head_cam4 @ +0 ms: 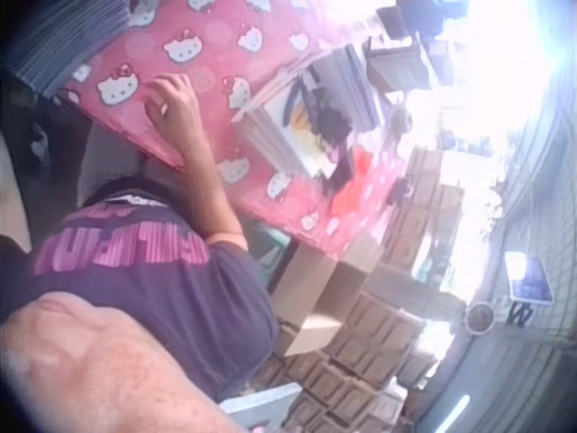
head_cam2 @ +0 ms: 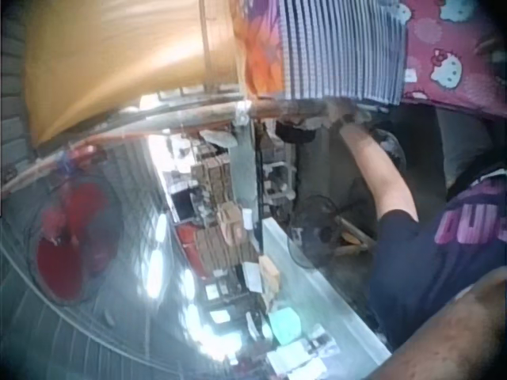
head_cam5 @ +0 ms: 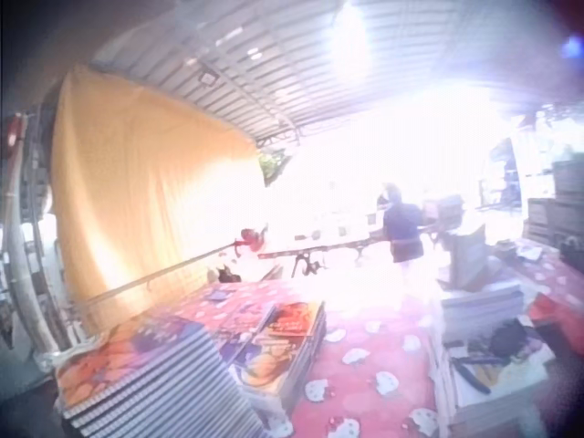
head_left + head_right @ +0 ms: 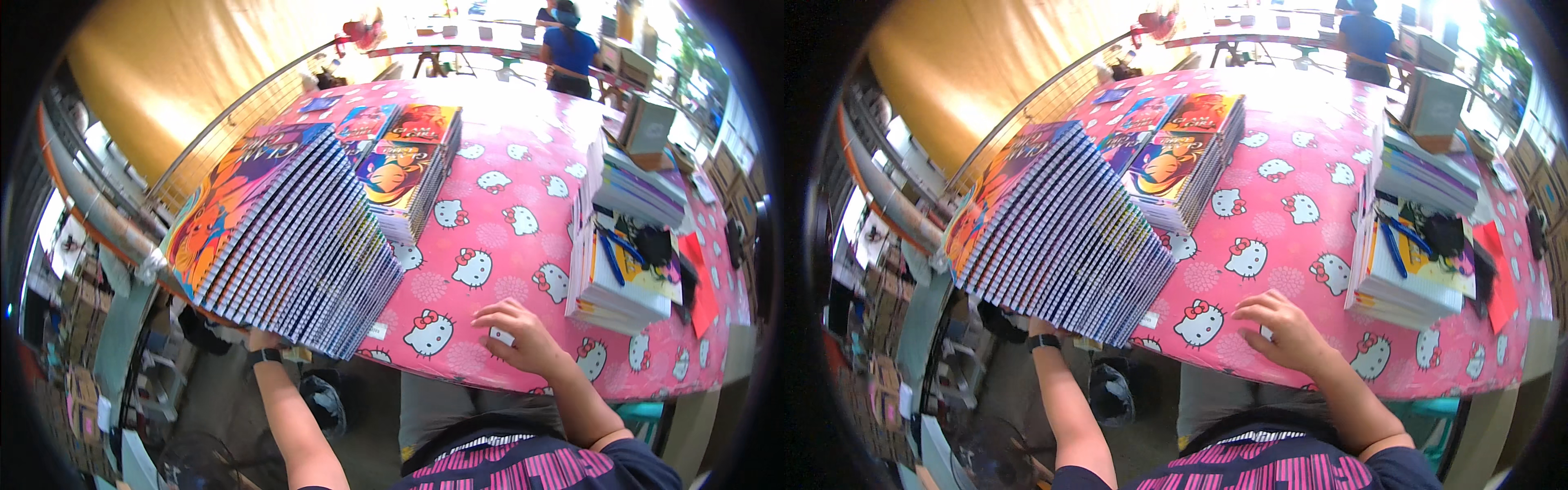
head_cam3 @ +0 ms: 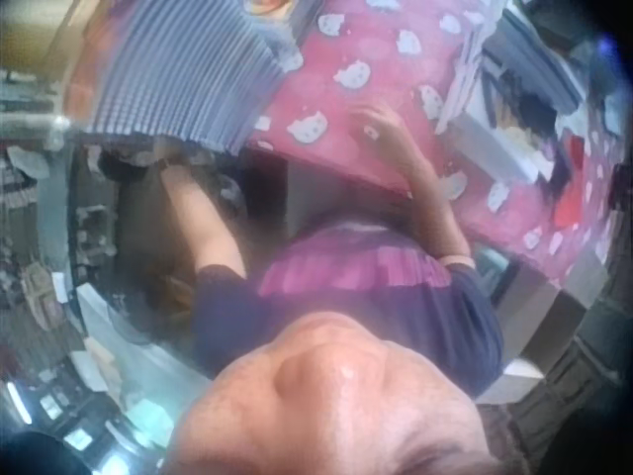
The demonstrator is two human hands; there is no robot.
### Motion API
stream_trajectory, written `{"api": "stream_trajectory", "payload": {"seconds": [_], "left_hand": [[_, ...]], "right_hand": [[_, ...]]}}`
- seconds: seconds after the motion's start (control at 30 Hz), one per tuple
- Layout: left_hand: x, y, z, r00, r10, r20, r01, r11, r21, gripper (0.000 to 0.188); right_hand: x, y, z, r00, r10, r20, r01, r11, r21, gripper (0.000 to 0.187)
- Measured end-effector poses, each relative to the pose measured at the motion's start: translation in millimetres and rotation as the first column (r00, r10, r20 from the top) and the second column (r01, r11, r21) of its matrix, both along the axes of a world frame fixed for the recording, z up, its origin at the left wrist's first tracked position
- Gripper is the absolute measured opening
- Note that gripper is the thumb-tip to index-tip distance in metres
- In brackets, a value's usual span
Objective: The person uses a pair of blue pliers to trim and tuck the ends of plastic spiral bindings on a stack of notebooks.
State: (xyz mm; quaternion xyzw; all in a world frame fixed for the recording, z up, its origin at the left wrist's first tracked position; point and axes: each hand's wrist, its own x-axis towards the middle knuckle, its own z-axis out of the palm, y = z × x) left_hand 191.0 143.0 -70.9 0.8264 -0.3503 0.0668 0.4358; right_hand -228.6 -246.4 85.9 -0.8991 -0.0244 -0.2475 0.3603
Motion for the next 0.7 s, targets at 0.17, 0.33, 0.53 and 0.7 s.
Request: {"api": "stream_trajectory", "payload": {"seconds": [0.17,0.33,0.53,0.7], "left_hand": [[26.4,-63.7,7.6,0.848,-0.293,-0.442,0.174,0.941,-0.291,0.043],[-1.2,-49.7,15.3,0.5,-0.515,-0.696,0.102,0.833,-0.543,0.042],[-64.2,-46.7,31.6,0.361,-0.488,-0.795,-0.111,0.824,-0.556,0.039],[-173.5,-71.7,23.4,0.52,-0.299,-0.8,-0.236,0.85,-0.47,0.045]], "right_hand": [[-11.6,12.9,-19.9,0.979,0.014,-0.204,-0.014,1.0,0.002,0.02],[-15.3,27.6,-25.4,0.971,0.077,-0.228,-0.066,0.996,0.059,0.022],[-14.7,34.5,-33.5,0.948,0.203,-0.246,-0.164,0.972,0.168,0.024],[-11.4,53.2,-55.0,0.943,0.246,-0.224,-0.161,0.926,0.34,0.041]]}}
